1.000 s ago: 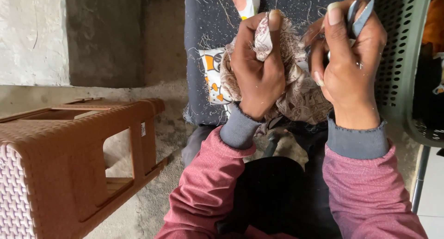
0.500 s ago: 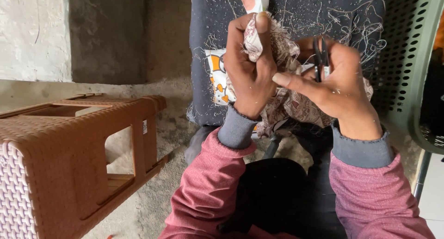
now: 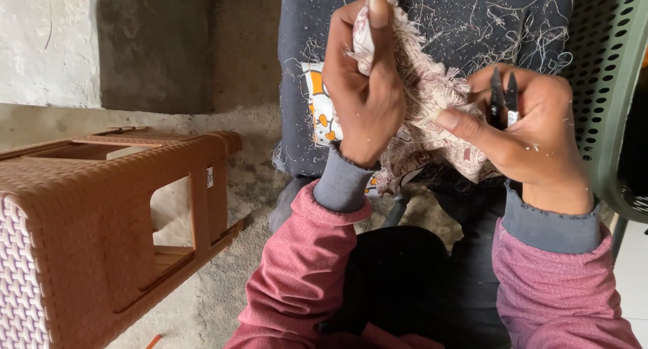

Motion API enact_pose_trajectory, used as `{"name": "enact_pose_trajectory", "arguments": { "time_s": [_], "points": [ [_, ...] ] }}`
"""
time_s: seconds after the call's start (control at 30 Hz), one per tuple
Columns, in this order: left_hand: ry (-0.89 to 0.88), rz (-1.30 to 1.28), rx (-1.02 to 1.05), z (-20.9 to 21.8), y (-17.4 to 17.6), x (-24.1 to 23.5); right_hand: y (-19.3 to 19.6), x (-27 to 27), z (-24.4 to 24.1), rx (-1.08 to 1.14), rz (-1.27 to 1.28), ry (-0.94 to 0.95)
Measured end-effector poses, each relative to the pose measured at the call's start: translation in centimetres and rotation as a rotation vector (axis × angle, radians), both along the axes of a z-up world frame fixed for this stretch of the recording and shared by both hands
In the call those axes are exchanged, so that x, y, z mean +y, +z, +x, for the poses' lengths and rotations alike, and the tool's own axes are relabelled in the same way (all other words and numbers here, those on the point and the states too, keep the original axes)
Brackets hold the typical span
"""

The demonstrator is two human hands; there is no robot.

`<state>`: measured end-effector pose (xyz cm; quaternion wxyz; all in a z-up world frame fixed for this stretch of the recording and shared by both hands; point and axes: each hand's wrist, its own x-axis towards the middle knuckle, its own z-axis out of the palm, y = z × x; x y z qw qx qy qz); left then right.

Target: The person uses scissors to trim loose threads and frayed edges from a piece of patterned fabric. They hold the fabric with one hand while cutting with the other, occasionally stretching the material to access different areas.

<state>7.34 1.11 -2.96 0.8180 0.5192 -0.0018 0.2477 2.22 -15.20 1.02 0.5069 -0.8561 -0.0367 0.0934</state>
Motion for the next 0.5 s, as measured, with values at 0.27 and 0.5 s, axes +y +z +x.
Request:
{"name": "enact_pose_trajectory", "arguments": {
  "time_s": [0.27,0.5],
  "points": [
    [0.022,0.067,0.062,0.1,-0.5,0.8,-0.3,-0.5,-0.4,0.003,-0.094,0.008],
    [-0.212,0.164,0.007,-0.1,-0.6,0.7,-0.8,-0.8,-0.2,-0.166,-0.133,0.163]
  ]
}}
